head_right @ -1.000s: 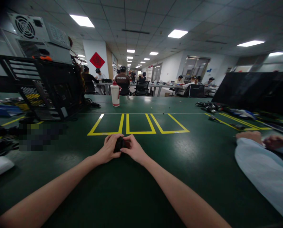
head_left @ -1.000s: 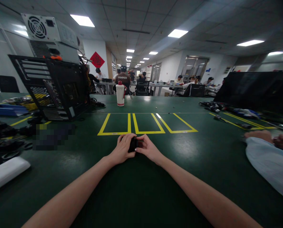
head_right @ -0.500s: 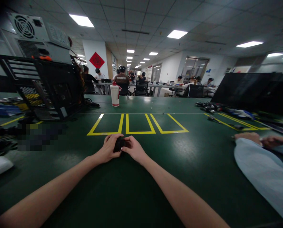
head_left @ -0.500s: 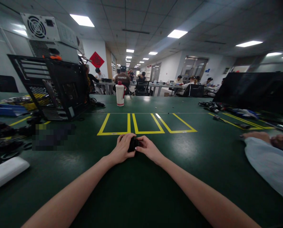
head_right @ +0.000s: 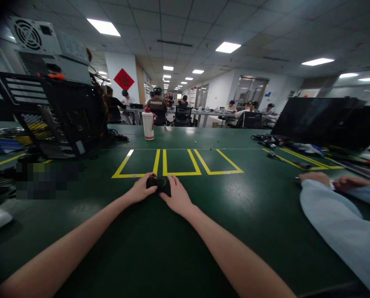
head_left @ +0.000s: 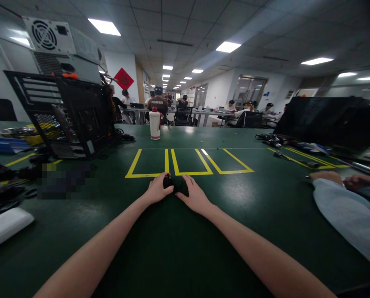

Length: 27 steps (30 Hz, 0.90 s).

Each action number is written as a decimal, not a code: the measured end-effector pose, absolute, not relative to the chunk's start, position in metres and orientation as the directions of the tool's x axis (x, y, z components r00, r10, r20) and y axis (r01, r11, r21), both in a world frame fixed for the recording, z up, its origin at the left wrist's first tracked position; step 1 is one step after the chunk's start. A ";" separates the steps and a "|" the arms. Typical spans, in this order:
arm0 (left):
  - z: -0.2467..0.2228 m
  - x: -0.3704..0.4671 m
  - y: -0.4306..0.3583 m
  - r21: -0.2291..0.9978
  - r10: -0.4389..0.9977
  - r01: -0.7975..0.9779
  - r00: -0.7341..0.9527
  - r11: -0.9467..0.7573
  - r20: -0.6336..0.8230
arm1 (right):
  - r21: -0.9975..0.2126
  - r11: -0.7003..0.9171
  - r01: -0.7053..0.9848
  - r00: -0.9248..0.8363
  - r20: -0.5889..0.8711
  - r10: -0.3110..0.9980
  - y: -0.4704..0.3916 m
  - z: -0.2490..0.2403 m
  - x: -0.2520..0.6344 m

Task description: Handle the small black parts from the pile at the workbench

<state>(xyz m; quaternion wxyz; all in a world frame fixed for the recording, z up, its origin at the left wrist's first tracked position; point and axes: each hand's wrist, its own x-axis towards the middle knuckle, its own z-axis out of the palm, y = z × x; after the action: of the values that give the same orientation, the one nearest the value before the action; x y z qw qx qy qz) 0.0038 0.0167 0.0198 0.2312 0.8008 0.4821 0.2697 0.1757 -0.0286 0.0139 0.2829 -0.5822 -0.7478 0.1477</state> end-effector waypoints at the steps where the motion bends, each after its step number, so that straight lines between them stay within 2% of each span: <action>1: 0.020 0.004 0.017 0.637 0.903 0.650 0.381 -0.415 0.200 | -0.536 0.285 0.795 -0.167 0.259 0.951 -0.026 0.013 0.174; 7: 0.016 0.007 0.020 0.643 0.907 0.646 0.355 -0.412 0.225 | -0.425 0.430 0.796 -0.352 0.252 0.901 -0.017 0.013 0.167; 14: 0.017 -0.002 0.004 0.671 0.883 0.592 0.412 -0.448 0.226 | -0.449 0.346 0.824 -0.248 0.263 0.932 -0.024 0.014 0.181; 19: 0.028 -0.026 -0.052 0.742 0.858 0.521 0.494 -0.423 0.142 | -0.467 0.275 0.840 -0.198 0.208 0.958 -0.065 0.023 0.193; 22: 0.035 -0.042 -0.096 0.764 0.875 0.538 0.479 -0.355 0.070 | -0.502 0.294 0.813 -0.243 0.166 0.956 -0.111 0.032 0.190; 25: 0.030 -0.064 -0.133 0.695 0.851 0.584 0.520 -0.419 0.076 | -0.573 0.316 0.756 -0.323 0.093 0.942 -0.158 0.035 0.175; 27: 0.018 -0.084 -0.153 0.584 0.826 0.626 0.545 -0.516 0.145 | -0.611 0.354 0.708 -0.421 0.036 0.906 -0.181 0.028 0.157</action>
<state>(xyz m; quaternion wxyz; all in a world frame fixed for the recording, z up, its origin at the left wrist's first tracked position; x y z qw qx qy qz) -0.0838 -0.1532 0.0177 0.2402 0.8455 0.4293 0.2075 0.1570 -0.1807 0.0283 0.1880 -0.5040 -0.8009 0.2631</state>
